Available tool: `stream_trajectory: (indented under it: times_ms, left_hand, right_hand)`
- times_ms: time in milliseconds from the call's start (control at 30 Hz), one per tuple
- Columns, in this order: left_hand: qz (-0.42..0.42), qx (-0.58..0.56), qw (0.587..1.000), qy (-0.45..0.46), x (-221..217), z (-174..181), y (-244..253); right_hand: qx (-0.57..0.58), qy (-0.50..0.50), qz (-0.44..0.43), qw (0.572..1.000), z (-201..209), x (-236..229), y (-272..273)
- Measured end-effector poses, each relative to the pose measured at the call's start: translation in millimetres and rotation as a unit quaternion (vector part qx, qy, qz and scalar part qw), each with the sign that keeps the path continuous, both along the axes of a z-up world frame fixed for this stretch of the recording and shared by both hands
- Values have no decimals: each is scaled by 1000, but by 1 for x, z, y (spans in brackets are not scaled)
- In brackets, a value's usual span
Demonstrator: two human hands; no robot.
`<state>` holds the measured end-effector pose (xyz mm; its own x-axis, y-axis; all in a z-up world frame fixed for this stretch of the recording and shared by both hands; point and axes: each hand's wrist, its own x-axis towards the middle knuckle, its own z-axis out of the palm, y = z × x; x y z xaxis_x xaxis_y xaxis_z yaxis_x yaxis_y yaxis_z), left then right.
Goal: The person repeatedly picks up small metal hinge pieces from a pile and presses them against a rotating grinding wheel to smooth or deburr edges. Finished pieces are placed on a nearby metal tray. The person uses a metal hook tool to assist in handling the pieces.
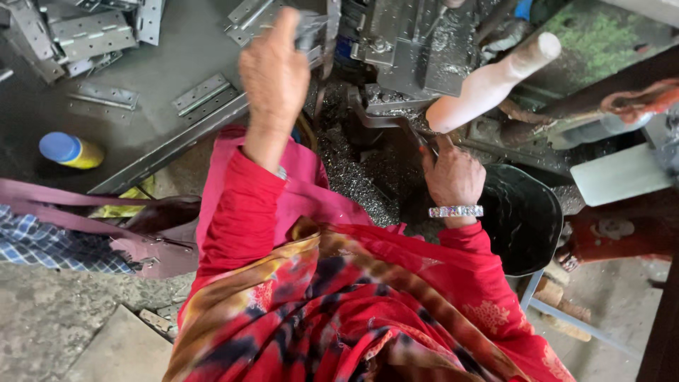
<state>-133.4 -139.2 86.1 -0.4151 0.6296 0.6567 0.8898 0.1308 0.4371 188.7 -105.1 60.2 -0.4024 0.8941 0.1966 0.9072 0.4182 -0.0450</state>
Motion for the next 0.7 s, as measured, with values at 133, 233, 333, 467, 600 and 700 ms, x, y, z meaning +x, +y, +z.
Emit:
stream_trajectory:
  times_ms: [133, 233, 333, 467, 600, 700]
  left_hand:
    - [-139, 42, 986, 82, 76, 1, 15]
    - [-128, 72, 969, 197, 109, -13, 25]
    - [-174, -7, 973, 152, 119, -23, 34]
    - [-159, -319, 934, 0, 116, -29, 47]
    - [-112, 27, 978, 175, 96, -42, 48]
    - [-128, -13, 976, 178, 81, -64, 45]
  right_hand:
    - [-11, 17, 5, 1000, -1, 0, 0]
    - [-16, 35, 15, 999, -1, 1, -3]
    - [-18, 40, 16, 999, -1, 1, -2]
    - [-16, 75, 33, 997, -3, 3, -3]
    - [-27, 81, 23, 996, -3, 4, -3]
    - [-36, 90, 31, 995, -2, 4, -8]
